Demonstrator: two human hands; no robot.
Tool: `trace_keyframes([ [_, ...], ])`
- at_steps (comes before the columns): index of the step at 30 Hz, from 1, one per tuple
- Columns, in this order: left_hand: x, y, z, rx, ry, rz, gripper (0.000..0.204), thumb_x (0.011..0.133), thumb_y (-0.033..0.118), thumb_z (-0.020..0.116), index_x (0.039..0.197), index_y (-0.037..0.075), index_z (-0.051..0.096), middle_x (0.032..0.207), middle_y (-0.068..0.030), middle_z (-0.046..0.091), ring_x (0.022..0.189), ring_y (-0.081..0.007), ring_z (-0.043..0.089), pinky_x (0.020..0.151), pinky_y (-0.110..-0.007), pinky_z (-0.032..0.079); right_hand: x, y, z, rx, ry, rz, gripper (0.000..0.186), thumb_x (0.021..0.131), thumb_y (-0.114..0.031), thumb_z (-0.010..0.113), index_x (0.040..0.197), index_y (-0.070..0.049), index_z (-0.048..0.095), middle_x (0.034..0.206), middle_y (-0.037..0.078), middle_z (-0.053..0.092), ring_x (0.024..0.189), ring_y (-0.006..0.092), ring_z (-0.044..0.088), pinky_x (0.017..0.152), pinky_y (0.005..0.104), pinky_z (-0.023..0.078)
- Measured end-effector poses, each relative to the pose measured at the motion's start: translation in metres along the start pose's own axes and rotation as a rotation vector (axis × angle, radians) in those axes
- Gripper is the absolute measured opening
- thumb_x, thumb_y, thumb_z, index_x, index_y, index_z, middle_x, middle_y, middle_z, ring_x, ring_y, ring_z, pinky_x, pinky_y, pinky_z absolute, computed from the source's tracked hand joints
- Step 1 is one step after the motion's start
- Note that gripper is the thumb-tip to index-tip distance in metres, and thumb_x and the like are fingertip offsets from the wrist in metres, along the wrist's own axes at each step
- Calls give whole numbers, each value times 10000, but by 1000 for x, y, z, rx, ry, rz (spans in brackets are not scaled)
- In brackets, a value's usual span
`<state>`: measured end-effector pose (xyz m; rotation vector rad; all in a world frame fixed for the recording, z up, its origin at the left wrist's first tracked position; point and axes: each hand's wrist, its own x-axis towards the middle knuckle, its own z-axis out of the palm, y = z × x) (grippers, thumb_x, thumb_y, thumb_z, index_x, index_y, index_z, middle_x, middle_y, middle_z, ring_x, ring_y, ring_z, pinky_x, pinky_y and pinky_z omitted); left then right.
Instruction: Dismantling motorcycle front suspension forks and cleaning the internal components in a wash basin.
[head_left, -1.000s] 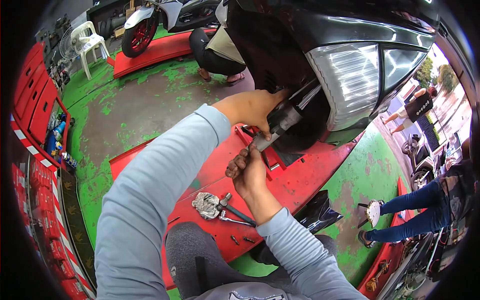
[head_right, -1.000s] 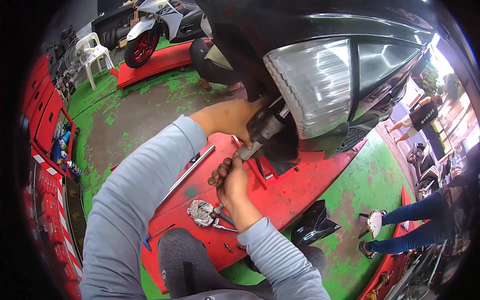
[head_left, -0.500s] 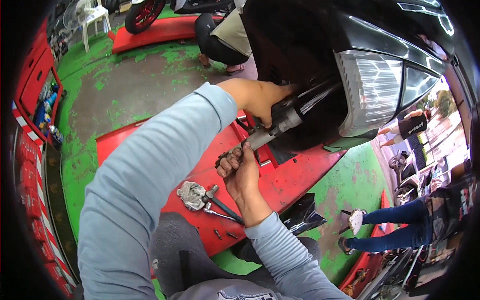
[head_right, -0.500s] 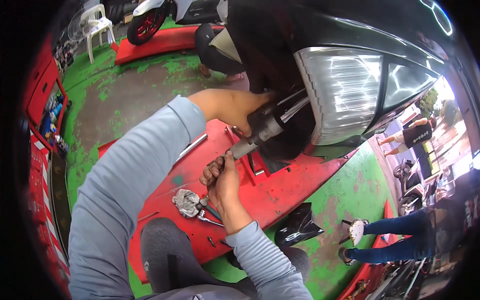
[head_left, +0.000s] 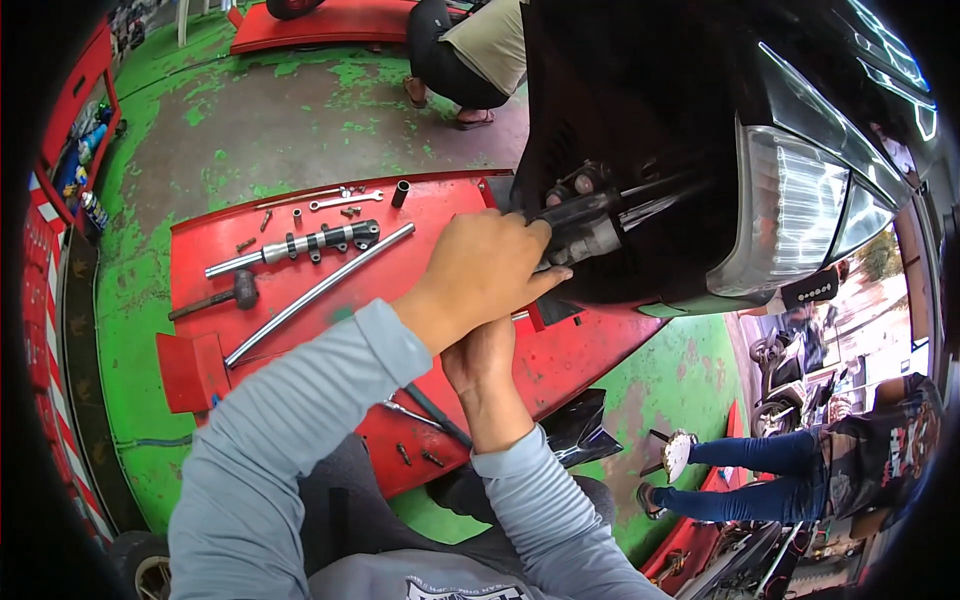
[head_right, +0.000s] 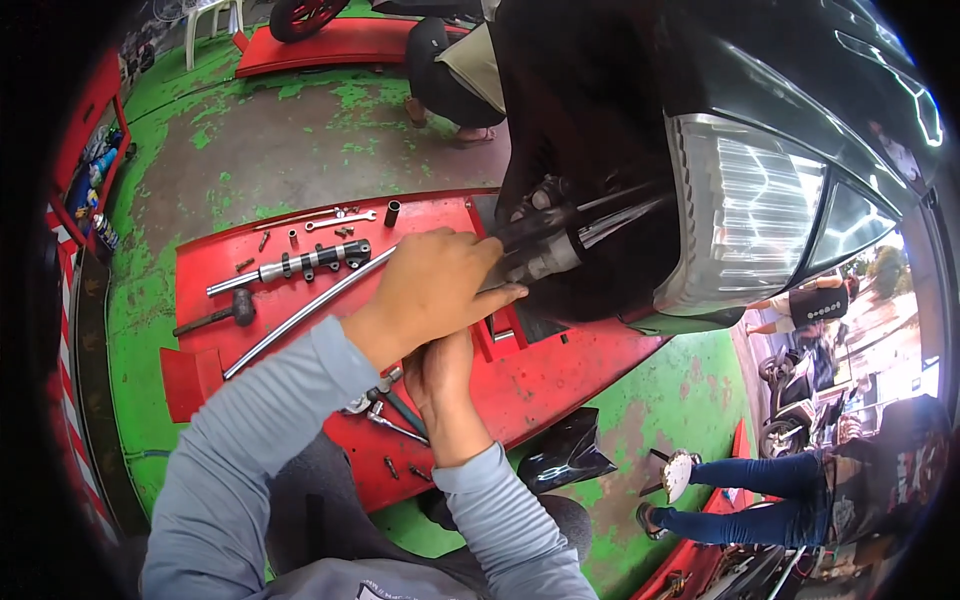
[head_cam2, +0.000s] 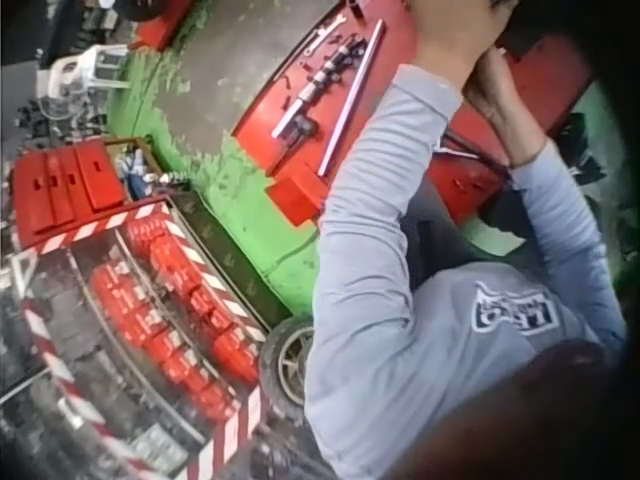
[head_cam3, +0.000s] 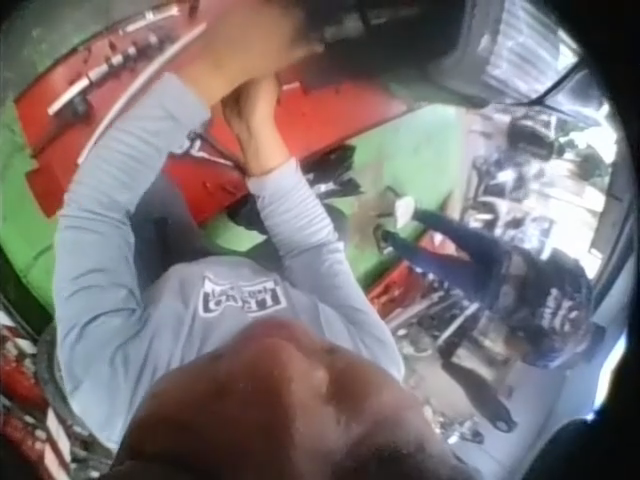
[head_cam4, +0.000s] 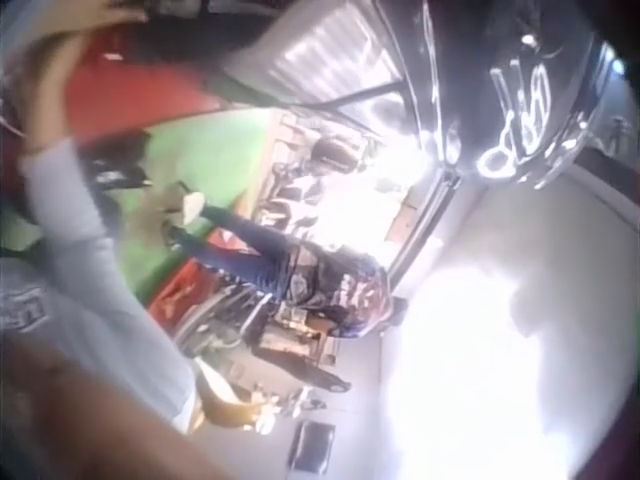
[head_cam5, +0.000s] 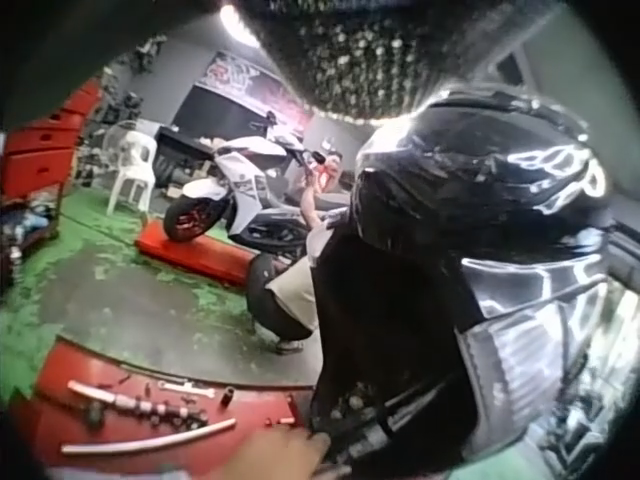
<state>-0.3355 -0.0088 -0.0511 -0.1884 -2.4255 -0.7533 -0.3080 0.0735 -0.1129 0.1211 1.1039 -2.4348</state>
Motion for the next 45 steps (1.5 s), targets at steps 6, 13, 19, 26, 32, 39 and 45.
trace_keyframes([
  [6,8,12,9,111,-72,159,235,808,288,641,761,58,651,644,-104,666,615,-273,676,550,-393,529,0,0,-12,-18,21,-20,417,1018,-352,440,1318,-66,482,1275,79,577,1157,240,580,966,398,494],
  [13,15,11,12,12,16,239,145,716,190,620,658,67,673,630,-113,664,596,-281,671,554,-408,528,-6,-16,-5,-123,66,-7,438,1016,-374,435,1314,-57,482,1282,98,579,1142,243,596,941,389,514],
  [19,21,4,0,-55,-25,248,253,828,290,606,705,74,653,616,-133,638,576,-331,649,548,-448,524,-9,-19,8,-60,16,89,477,1027,-417,385,1337,-61,459,1323,85,550,1197,249,557,1008,386,469],
  [26,17,-1,-1,-76,-20,254,250,827,295,617,738,64,655,618,-144,634,601,-335,648,568,-456,509,-14,-15,8,-92,45,75,479,1036,-417,366,1343,-60,452,1337,85,538,1213,239,544,1014,375,464],
  [32,9,1,-7,-68,-14,249,237,811,282,615,714,71,663,621,-132,639,600,-324,649,565,-446,509,-15,-7,6,-71,95,78,469,1036,-403,371,1322,-44,467,1304,96,559,1174,223,572,977,371,488],
  [39,12,-5,-20,-13,-80,234,249,833,316,627,796,72,660,619,-125,623,615,-328,635,585,-452,494,-16,-8,8,173,-295,217,302,1037,-336,370,955,-109,551,701,-58,484,639,110,499,665,273,476],
  [45,13,-8,-22,-45,-112,250,262,835,321,628,788,64,657,620,-134,620,614,-338,632,588,-456,488,-20,-8,30,2,-21,150,306,1036,-341,357,920,-119,533,632,-70,380,582,76,404,583,239,401],
])
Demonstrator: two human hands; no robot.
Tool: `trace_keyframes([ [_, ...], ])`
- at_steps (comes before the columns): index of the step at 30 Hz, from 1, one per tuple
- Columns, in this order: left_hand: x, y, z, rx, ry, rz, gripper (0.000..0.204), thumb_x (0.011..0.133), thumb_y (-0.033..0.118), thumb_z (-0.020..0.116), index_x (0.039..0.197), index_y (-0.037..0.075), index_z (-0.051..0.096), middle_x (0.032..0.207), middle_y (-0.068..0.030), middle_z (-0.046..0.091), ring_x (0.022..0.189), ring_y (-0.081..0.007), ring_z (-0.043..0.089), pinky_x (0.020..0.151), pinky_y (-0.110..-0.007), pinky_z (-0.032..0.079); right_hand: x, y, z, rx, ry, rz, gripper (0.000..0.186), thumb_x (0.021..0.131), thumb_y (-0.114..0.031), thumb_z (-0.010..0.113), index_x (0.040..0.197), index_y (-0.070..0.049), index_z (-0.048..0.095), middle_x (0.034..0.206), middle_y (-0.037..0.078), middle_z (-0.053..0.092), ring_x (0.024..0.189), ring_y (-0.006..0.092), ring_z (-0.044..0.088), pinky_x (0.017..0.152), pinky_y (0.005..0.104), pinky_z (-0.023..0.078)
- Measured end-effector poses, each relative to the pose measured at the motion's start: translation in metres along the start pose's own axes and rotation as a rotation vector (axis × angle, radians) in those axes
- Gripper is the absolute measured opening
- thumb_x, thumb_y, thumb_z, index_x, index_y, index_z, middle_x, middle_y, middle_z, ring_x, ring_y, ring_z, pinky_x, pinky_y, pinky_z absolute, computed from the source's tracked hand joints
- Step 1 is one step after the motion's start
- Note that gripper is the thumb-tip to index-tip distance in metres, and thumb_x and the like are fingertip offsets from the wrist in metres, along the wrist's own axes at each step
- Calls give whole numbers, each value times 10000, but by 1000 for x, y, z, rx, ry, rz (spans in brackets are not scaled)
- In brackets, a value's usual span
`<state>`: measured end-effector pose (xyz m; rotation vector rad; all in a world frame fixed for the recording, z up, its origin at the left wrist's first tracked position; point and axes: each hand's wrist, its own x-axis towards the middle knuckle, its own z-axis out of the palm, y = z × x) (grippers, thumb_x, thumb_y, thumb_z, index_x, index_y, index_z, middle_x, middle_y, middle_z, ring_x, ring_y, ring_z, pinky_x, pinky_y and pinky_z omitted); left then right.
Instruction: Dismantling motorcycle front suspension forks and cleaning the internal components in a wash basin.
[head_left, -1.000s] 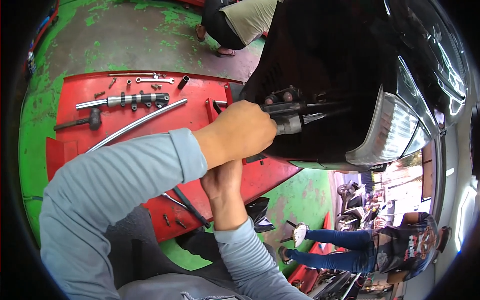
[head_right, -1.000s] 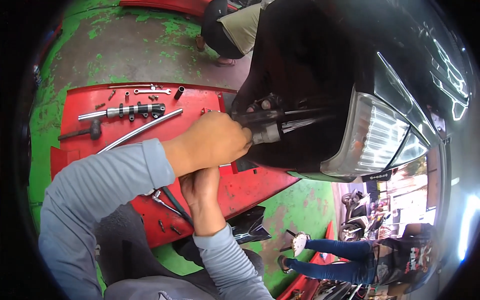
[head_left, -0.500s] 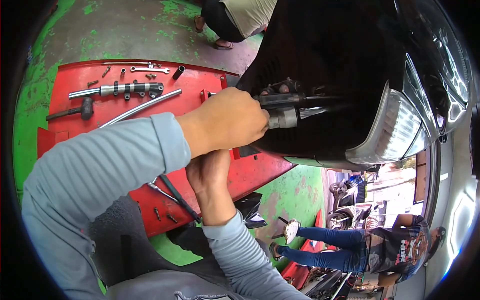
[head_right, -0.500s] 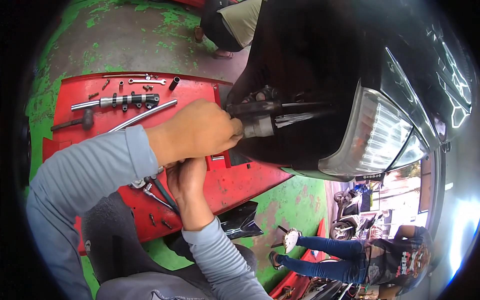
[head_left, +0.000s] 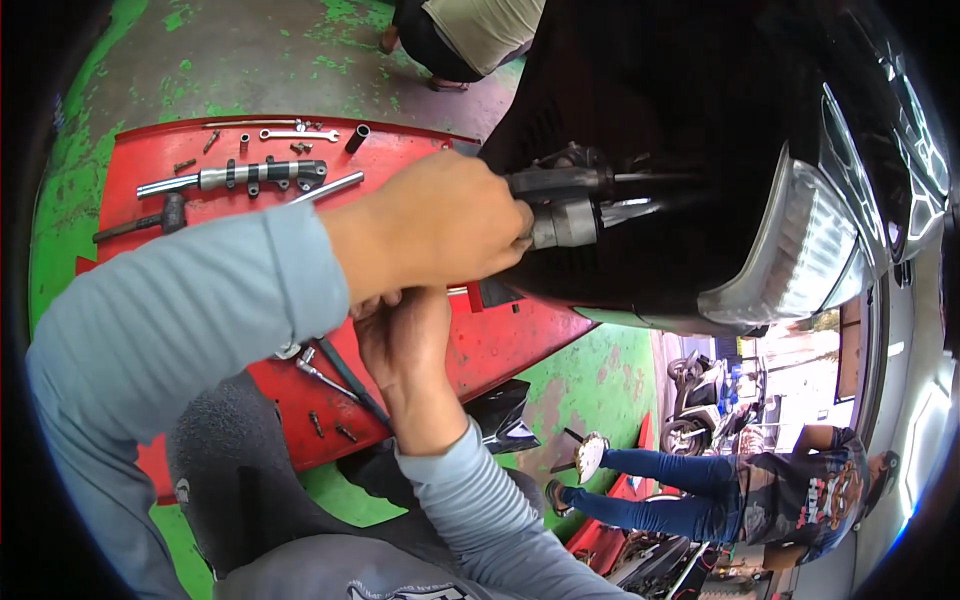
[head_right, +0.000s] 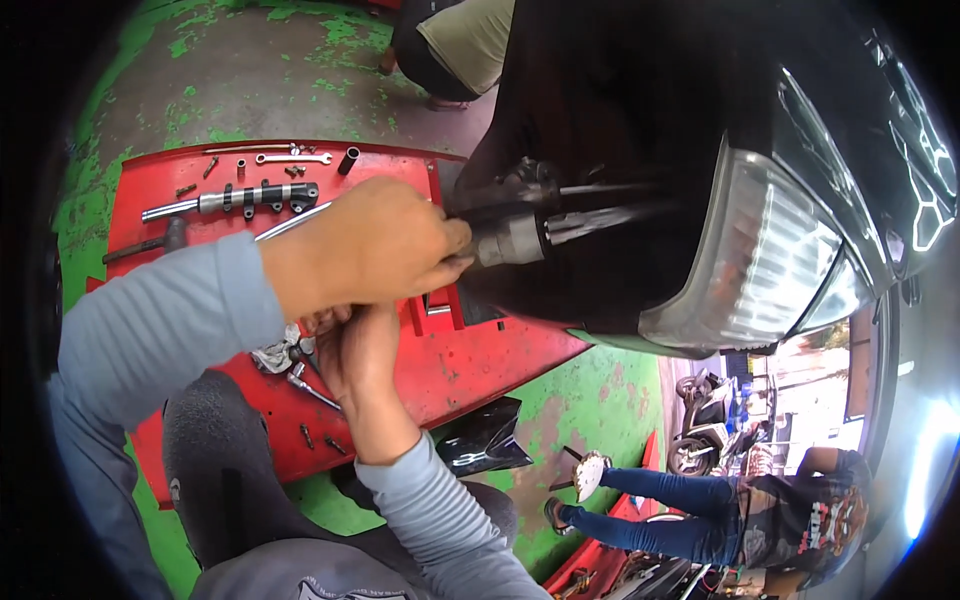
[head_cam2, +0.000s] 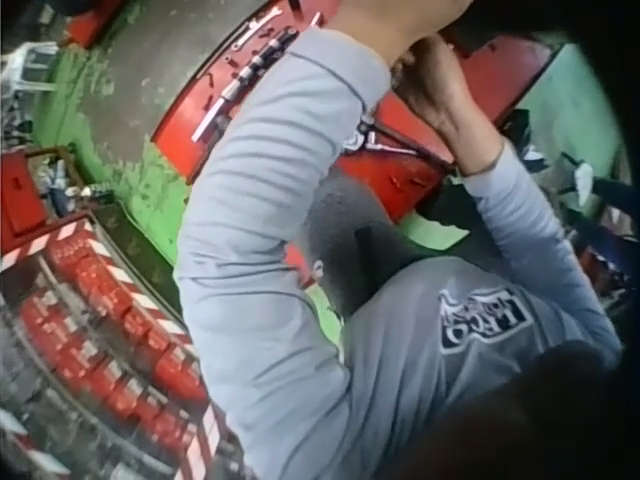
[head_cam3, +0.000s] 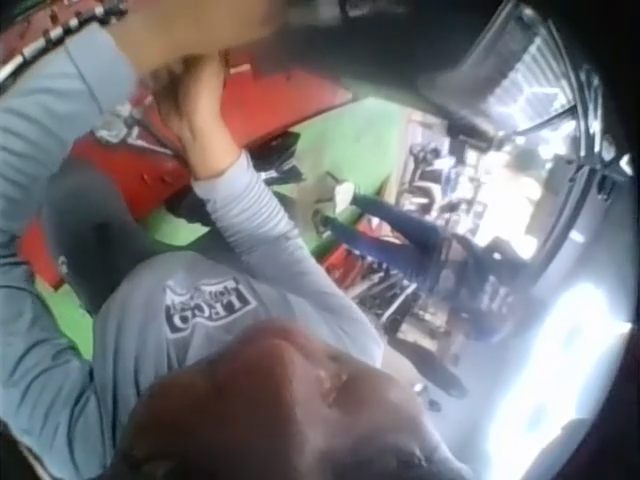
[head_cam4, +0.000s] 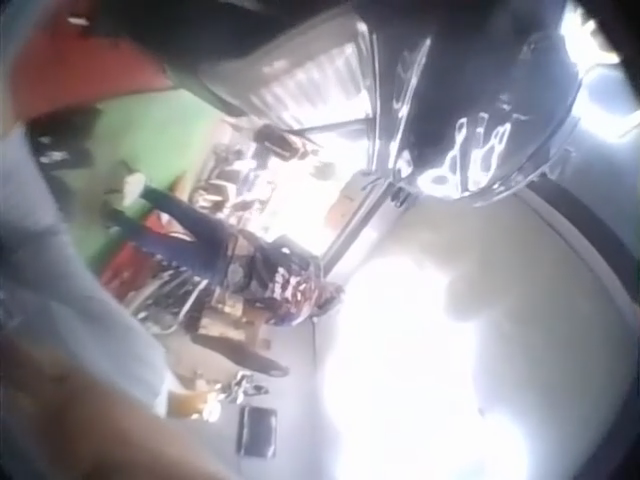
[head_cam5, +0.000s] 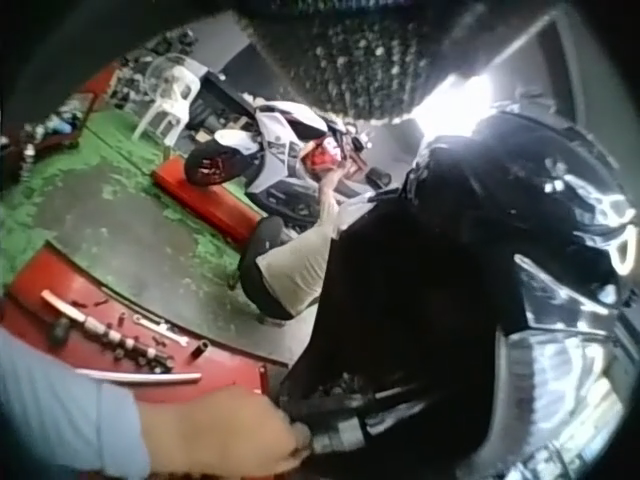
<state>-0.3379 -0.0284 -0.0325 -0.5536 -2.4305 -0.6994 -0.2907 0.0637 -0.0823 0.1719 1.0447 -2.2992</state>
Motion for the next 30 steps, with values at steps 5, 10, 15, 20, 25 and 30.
trace_keyframes([
  [5,2,-1,-4,35,20,7,259,818,302,621,742,59,667,615,-137,628,597,-329,641,566,-447,500,0,-1,-3,55,-49,22,324,1038,-349,353,942,-101,538,637,-67,394,563,86,407,569,261,414],
  [10,1,-2,-1,19,40,32,285,849,324,616,771,52,646,605,-147,612,593,-343,627,562,-465,485,5,-1,-3,35,32,17,307,1036,-336,356,939,-105,534,624,-69,381,553,99,393,565,271,389],
  [15,-4,3,0,8,56,11,255,802,283,609,688,66,678,611,-131,638,600,-316,653,564,-431,518,3,-3,-2,96,48,66,299,1034,-320,355,915,-107,529,614,-60,375,553,102,392,570,265,388],
  [20,-2,-2,-7,31,54,7,254,806,287,611,702,67,683,609,-125,636,597,-319,648,574,-432,524,1,1,5,5,-21,20,300,1026,-315,367,854,-112,506,607,-53,362,555,99,382,577,268,382],
  [25,2,-7,-9,44,40,13,260,816,297,609,717,71,692,612,-123,637,599,-318,649,576,-433,525,6,-5,7,99,-31,83,320,1026,-329,360,850,-102,502,604,-50,355,554,109,384,581,280,395],
  [30,1,-2,-14,93,-13,14,301,835,316,604,694,62,686,628,-125,645,580,-322,641,560,-435,514,8,3,-1,18,7,31,329,1027,-353,366,854,-109,503,591,-50,339,549,125,380,574,289,391],
])
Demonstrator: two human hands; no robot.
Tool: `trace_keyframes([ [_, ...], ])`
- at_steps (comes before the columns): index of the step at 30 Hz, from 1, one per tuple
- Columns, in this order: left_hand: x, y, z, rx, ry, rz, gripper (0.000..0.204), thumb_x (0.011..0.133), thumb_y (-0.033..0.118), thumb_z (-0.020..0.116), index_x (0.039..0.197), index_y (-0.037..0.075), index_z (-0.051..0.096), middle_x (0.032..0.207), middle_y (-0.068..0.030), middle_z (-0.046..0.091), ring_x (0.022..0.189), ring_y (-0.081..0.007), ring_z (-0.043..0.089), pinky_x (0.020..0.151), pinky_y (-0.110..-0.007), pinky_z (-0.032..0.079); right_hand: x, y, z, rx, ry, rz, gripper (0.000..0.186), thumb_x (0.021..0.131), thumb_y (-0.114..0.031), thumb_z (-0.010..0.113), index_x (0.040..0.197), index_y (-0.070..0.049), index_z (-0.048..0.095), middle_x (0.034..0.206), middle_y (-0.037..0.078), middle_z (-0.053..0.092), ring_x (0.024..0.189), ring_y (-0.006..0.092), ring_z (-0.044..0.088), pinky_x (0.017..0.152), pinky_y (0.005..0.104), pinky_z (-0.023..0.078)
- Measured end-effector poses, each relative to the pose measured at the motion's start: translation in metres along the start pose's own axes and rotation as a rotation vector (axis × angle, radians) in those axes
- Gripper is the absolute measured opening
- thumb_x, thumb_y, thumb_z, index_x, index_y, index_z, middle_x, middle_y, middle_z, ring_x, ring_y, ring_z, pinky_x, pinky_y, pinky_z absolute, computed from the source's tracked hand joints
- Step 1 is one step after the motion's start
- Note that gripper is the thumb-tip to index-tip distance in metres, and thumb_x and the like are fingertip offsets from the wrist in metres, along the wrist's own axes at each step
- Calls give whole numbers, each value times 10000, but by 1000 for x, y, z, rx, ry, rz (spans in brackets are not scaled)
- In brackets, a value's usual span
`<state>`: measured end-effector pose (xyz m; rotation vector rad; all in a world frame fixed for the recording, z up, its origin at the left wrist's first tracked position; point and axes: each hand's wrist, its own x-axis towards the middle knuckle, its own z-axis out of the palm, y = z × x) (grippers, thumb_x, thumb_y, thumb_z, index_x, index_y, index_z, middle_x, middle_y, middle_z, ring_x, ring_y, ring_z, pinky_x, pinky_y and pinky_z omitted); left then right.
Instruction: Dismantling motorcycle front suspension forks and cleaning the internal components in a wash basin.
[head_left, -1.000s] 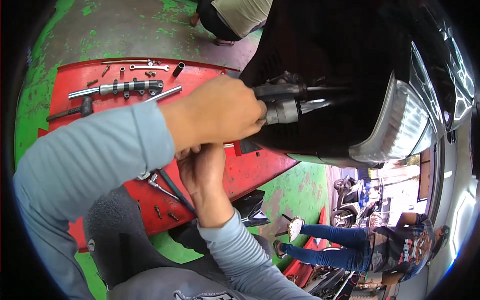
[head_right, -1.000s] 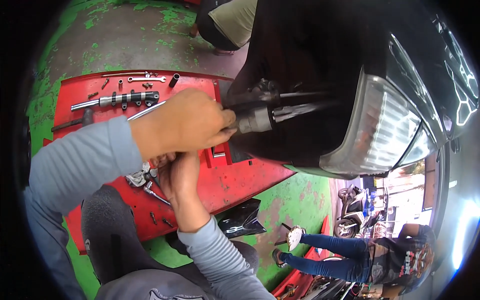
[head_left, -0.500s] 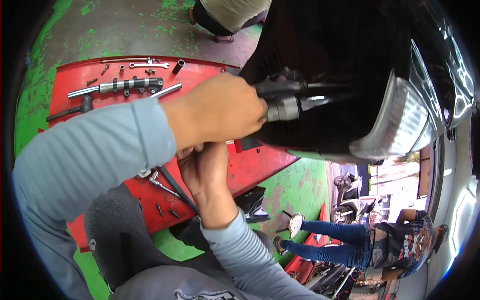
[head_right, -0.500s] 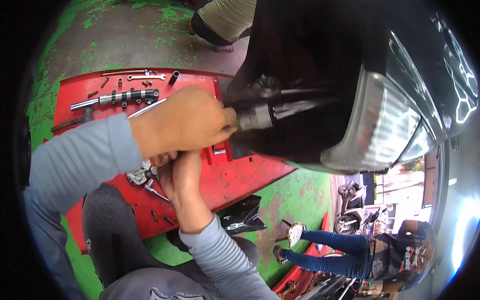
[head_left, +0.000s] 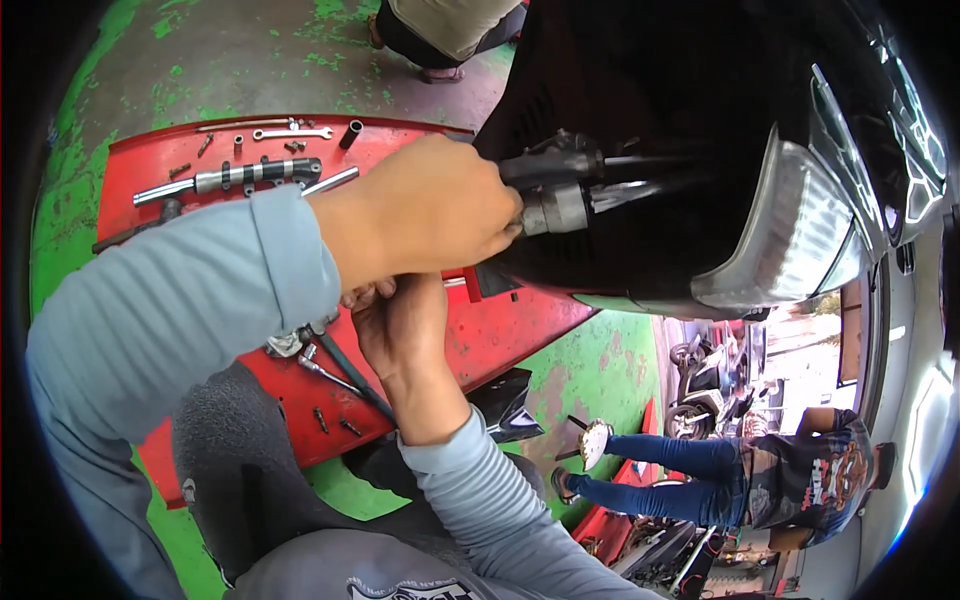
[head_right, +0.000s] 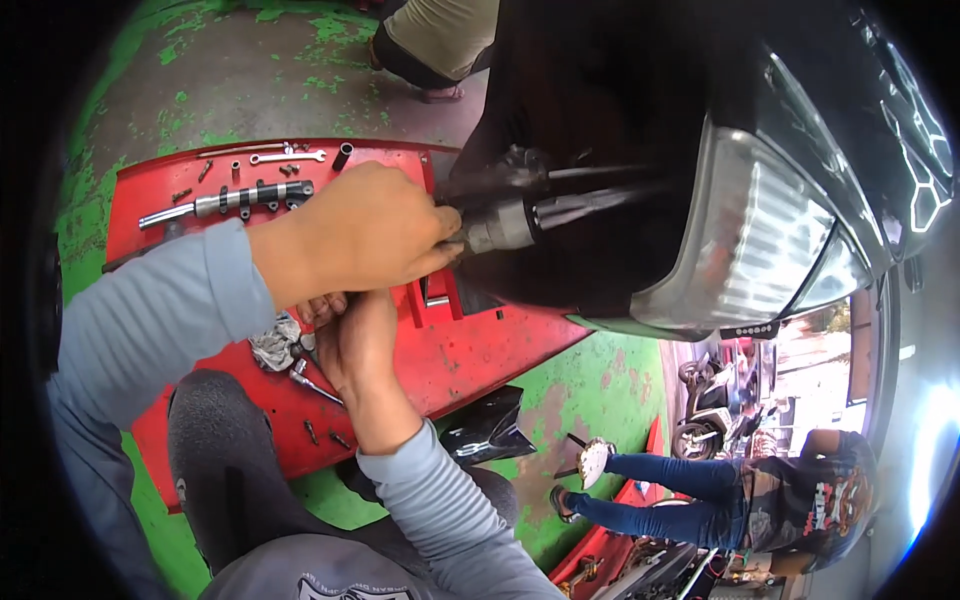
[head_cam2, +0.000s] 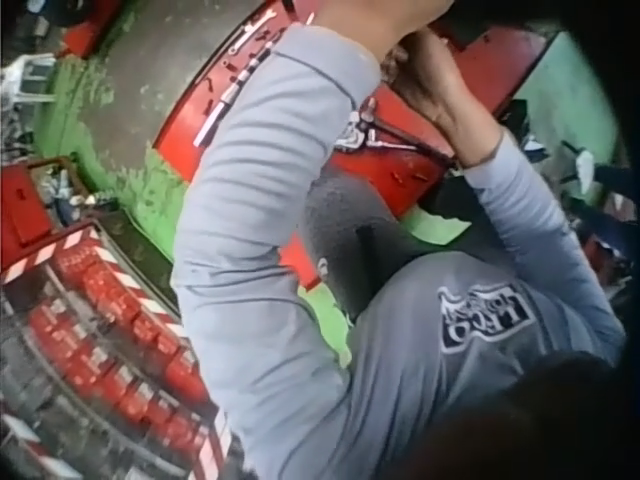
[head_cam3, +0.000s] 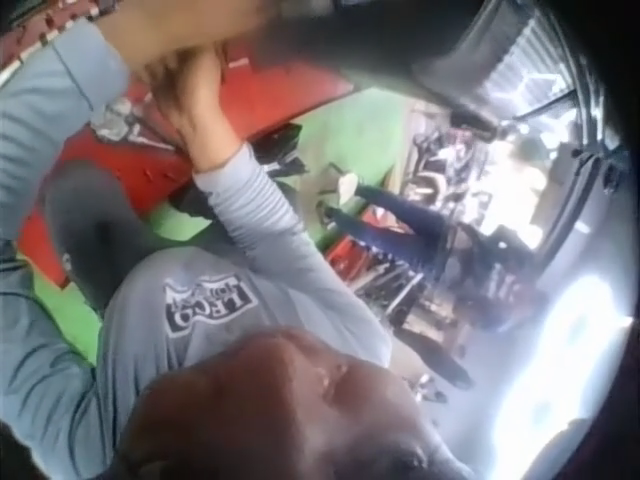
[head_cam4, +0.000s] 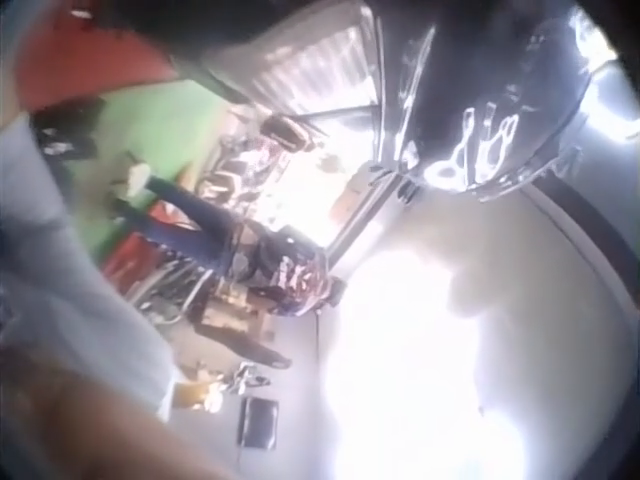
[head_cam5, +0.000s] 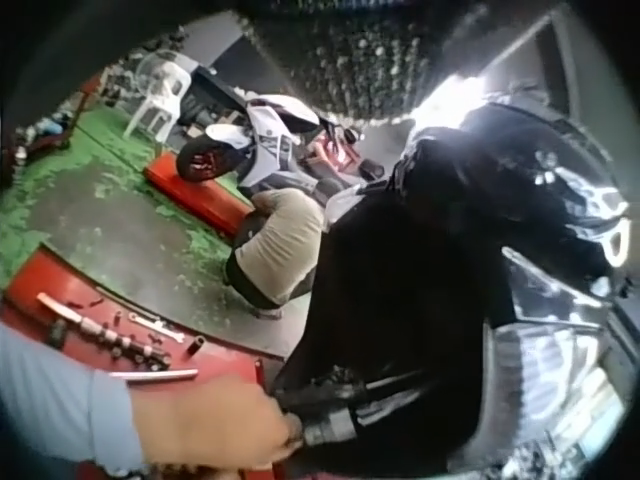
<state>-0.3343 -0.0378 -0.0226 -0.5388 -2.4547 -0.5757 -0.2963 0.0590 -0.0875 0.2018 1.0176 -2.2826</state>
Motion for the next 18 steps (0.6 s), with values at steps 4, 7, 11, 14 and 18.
trace_keyframes([
  [4,8,2,-22,-95,139,-49,423,837,453,612,715,52,673,616,-158,627,578,-349,636,560,-437,504,0,-2,-11,16,-23,-39,338,1027,-414,374,829,-154,460,572,-48,329,555,127,385,575,295,381],
  [7,18,-13,15,6,529,-99,498,852,536,598,864,39,636,641,-144,619,639,-368,619,620,-462,484,3,-3,-16,14,-89,-36,343,1026,-449,386,829,-173,443,565,-51,331,555,126,377,576,287,362],
  [11,36,-15,23,-116,101,-93,435,932,463,533,905,35,603,662,-160,618,660,-382,619,631,-483,474,1,-7,-15,14,22,0,351,1024,-472,389,841,-177,441,555,-55,330,550,124,358,571,285,346],
  [14,39,-18,19,-144,114,-56,417,941,439,523,904,32,606,658,-165,627,678,-379,632,620,-484,479,2,-11,-19,40,-80,-9,359,1026,-462,389,828,-169,443,546,-46,329,546,124,343,561,286,336],
  [18,41,-34,8,-247,155,-36,413,931,434,538,916,30,619,680,-160,649,700,-376,646,628,-480,487,-1,-10,-12,35,-64,-15,372,1027,-450,395,801,-158,446,528,-35,304,541,124,334,551,285,326],
])
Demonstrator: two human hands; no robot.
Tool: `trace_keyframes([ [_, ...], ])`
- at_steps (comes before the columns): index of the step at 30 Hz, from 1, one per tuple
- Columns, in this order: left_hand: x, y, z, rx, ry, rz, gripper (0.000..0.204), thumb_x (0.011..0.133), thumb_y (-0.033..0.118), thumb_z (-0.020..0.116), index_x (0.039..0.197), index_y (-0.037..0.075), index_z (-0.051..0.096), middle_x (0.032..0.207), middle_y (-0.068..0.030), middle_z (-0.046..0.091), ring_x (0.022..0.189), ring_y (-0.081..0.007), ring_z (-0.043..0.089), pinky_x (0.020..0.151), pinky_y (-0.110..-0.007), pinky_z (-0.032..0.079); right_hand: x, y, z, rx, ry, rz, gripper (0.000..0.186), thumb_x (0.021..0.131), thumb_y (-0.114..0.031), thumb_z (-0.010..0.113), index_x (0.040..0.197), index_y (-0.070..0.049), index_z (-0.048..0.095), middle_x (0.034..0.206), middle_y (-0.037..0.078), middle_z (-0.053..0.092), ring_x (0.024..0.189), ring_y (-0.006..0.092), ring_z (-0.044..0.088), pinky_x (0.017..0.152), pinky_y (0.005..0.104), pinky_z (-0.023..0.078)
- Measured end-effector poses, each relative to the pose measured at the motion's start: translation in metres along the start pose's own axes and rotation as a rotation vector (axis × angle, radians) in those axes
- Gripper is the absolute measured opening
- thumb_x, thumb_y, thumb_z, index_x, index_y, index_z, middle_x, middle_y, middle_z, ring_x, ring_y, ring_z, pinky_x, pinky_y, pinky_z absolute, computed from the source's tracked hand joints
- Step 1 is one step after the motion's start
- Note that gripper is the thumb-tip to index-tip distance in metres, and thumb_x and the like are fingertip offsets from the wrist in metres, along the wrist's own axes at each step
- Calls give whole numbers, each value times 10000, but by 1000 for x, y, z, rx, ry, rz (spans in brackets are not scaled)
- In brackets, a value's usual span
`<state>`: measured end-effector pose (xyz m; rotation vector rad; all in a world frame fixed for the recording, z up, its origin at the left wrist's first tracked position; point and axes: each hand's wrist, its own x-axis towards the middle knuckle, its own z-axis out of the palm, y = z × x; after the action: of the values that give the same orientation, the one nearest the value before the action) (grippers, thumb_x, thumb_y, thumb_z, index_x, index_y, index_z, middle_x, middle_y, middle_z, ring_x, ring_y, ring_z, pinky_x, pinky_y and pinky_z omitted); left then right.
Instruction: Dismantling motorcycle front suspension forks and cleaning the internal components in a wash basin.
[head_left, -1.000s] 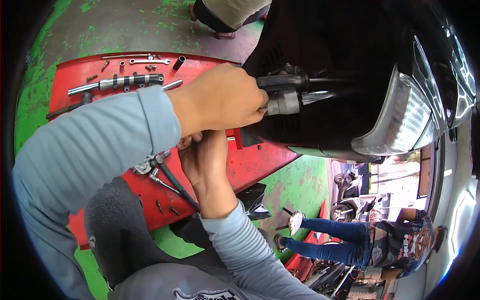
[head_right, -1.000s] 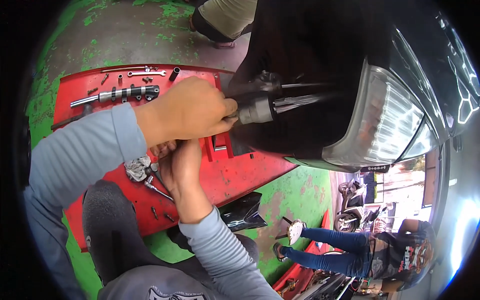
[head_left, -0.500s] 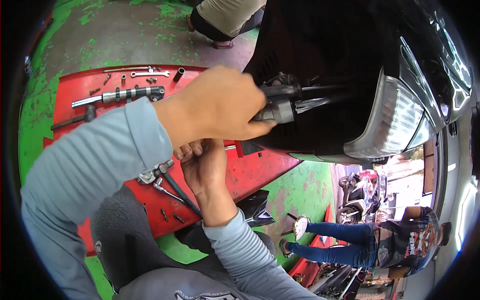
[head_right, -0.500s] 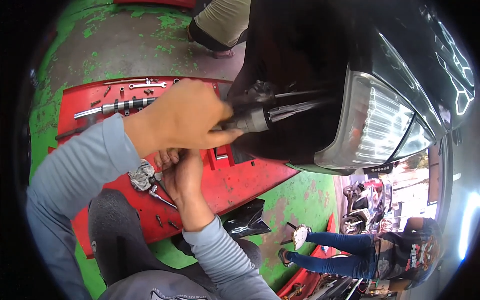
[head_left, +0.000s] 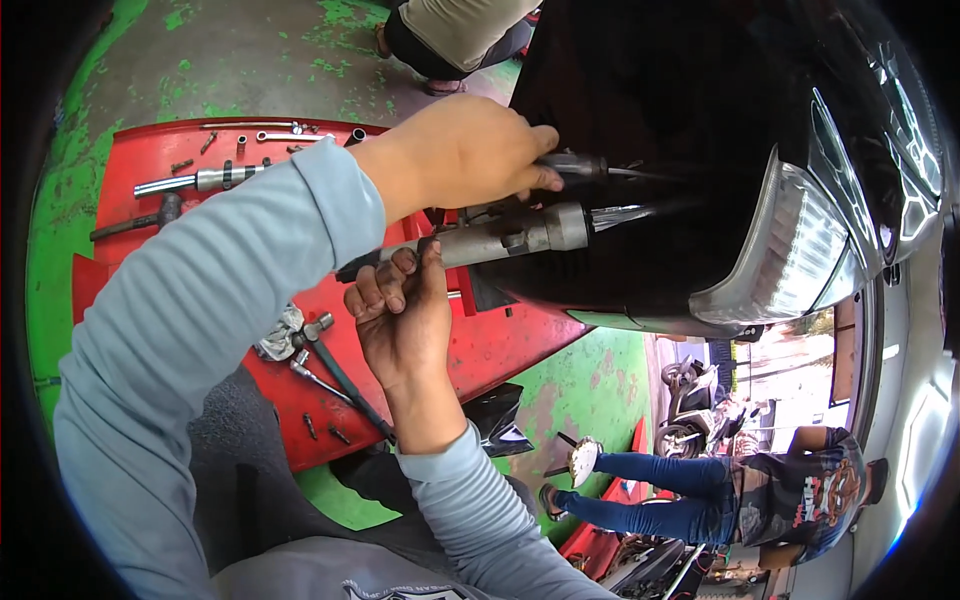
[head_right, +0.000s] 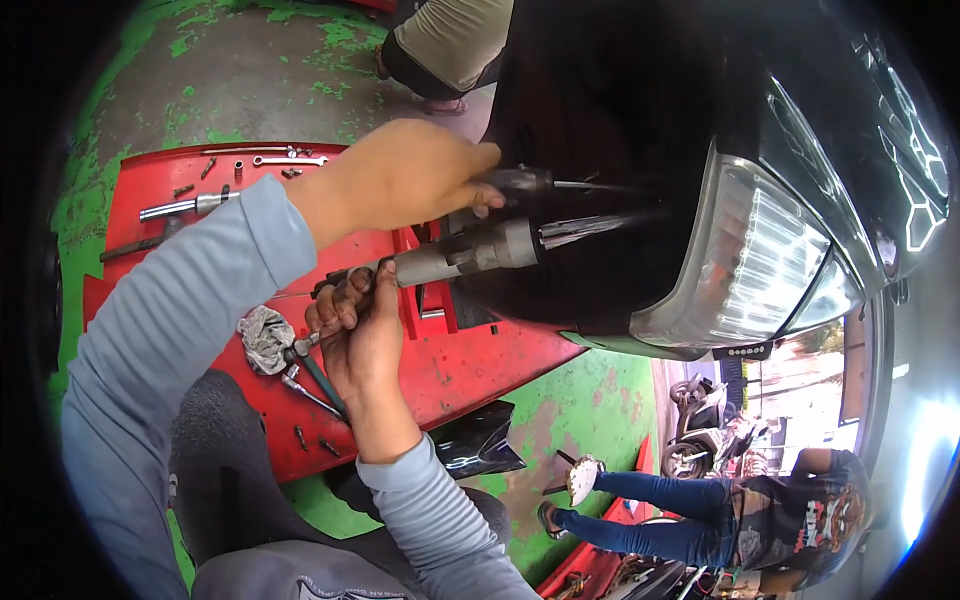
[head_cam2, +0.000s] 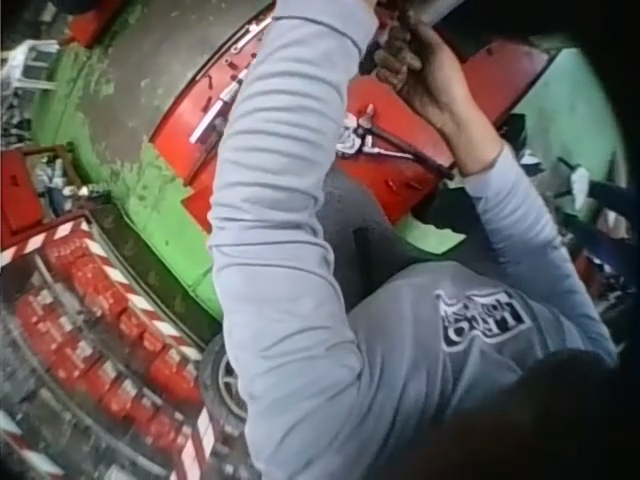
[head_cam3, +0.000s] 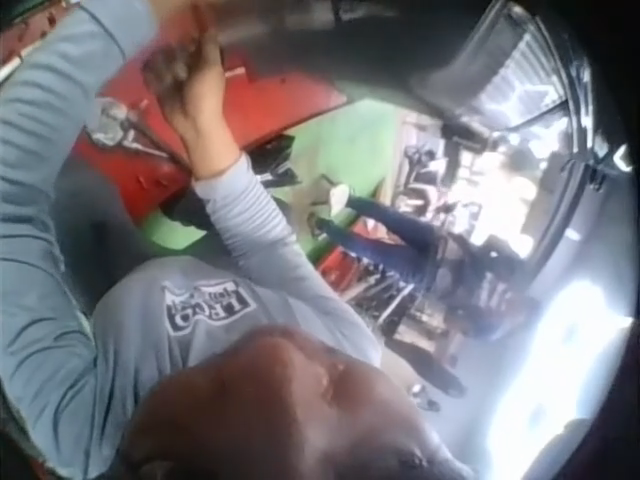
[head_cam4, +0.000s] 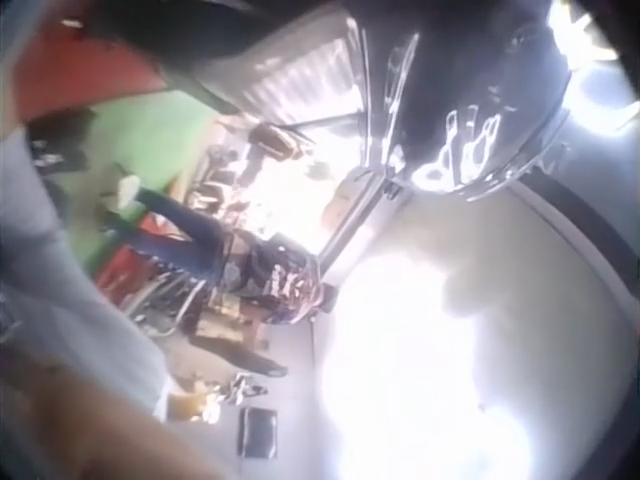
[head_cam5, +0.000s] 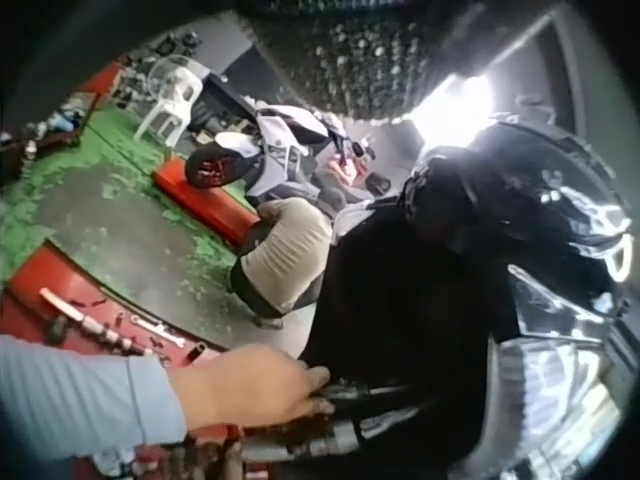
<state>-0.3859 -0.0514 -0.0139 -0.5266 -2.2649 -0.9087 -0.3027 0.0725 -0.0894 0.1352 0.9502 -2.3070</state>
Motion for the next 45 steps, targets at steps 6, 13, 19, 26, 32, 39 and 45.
trace_keyframes([
  [6,-8,10,11,61,36,-46,416,920,459,557,906,45,600,683,-173,618,707,-388,622,643,-494,473,-4,-1,6,-18,33,-4,372,1027,-447,398,791,-163,443,519,-40,288,531,122,318,546,286,322],
  [13,-21,33,13,-5,466,-106,492,828,468,658,979,17,532,869,-185,607,832,-383,617,707,-484,484,2,2,-12,115,-209,49,344,1024,-445,397,915,-145,526,625,-28,496,607,148,499,632,307,435],
  [19,-47,47,18,203,232,80,287,778,352,706,826,79,631,836,-86,602,794,-243,602,708,-350,448,-12,13,0,-150,142,-65,423,1024,-339,405,1302,-30,484,1268,100,580,1157,256,581,973,399,494],
  [26,-46,36,29,331,53,129,223,846,320,644,816,100,624,734,-52,634,718,-231,642,709,-360,477,5,14,-37,-49,11,-38,355,1015,-331,426,1191,-43,535,1086,57,631,975,203,637,848,351,537],
  [32,-50,35,27,285,24,98,222,852,314,638,817,95,622,771,-71,657,744,-252,665,672,-375,520,-6,18,-13,90,-162,-58,303,1016,-313,423,1095,-58,567,891,6,610,808,152,607,745,306,523],
  [39,-51,33,26,288,5,93,226,860,313,632,822,91,613,749,-77,651,734,-260,666,657,-383,527,-4,14,8,-23,228,-36,255,1020,-276,406,923,-92,554,704,-48,488,637,84,504,643,252,470],
  [45,-55,35,23,278,-17,73,225,868,318,628,814,100,603,724,-74,645,699,-265,666,623,-383,527,0,12,-1,-36,8,-49,247,1017,-285,426,915,-96,549,701,-50,495,625,101,504,644,270,479],
])
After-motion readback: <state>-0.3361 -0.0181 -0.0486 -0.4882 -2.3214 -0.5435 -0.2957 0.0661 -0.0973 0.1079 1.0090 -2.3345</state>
